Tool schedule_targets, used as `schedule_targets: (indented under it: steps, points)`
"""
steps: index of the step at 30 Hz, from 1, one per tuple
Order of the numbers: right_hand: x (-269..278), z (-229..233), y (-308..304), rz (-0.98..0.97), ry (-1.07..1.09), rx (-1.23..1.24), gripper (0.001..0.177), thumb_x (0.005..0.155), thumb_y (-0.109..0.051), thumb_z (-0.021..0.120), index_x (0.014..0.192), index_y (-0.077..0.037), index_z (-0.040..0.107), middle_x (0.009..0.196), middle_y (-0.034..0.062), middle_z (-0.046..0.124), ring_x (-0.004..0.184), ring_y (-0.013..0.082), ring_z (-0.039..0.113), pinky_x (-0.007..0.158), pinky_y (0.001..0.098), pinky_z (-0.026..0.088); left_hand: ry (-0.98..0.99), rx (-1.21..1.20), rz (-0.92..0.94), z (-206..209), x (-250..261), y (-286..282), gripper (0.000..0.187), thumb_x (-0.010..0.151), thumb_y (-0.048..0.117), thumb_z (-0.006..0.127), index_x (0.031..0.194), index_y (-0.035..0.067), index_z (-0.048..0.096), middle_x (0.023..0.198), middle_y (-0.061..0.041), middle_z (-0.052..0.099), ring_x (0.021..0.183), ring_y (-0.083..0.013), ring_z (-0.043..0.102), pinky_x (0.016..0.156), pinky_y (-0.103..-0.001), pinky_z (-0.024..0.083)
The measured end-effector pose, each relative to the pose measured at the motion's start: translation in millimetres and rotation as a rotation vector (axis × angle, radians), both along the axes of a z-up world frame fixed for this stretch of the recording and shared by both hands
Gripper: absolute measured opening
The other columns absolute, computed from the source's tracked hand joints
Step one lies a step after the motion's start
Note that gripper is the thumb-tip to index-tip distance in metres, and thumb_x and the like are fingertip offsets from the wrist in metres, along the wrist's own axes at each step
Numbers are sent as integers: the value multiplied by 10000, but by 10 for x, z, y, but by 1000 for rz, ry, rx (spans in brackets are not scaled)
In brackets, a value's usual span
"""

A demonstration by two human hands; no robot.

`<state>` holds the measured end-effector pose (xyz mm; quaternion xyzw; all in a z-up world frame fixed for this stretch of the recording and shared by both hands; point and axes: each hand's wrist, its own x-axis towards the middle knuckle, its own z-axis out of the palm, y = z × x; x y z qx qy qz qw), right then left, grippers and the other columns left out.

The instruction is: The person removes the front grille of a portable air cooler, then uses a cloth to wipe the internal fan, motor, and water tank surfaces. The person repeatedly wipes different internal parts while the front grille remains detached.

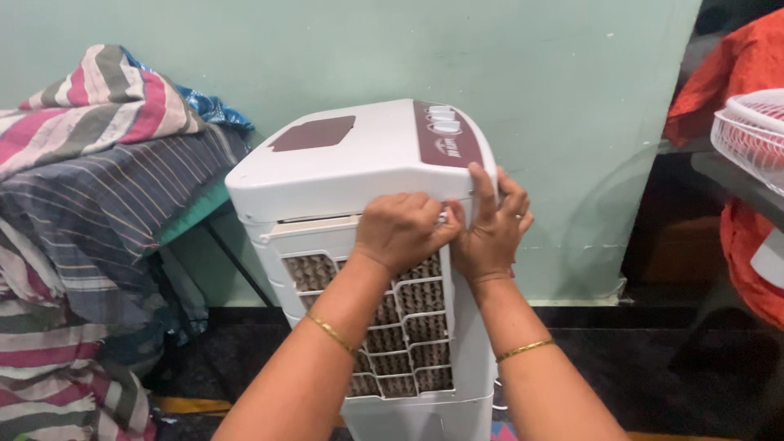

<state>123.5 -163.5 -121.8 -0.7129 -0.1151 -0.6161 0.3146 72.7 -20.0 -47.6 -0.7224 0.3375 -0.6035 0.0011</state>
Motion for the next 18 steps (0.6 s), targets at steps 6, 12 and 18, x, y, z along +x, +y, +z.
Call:
schedule_targets:
  steps: [6, 12, 18]
  points:
    - [-9, 36, -3, 34, -6, -15, 603, 989, -576, 627, 1510, -304, 490, 1391, 133, 464, 1310, 317, 466, 1091, 561, 308, 83, -20, 6, 79, -80, 26, 301, 805, 317, 741, 600, 141, 609, 603, -38, 602, 553, -243, 640, 503, -396, 498]
    - [-3, 31, -24, 24, -12, -35, 601, 996, -594, 614, 1509, -306, 491, 1381, 130, 466, 1303, 313, 472, 1095, 560, 315, 106, -8, -2, 84, -97, 34, 309, 822, 320, 744, 609, 136, 615, 607, -34, 600, 559, -237, 639, 503, -395, 499]
    - [8, 28, -29, 12, -21, -34, 545, 1028, -572, 580, 1502, -317, 497, 1378, 132, 460, 1307, 313, 476, 1088, 549, 311, 122, -20, 43, 100, -114, 10, 351, 849, 336, 750, 600, 132, 608, 603, -34, 600, 565, -246, 644, 506, -402, 499]
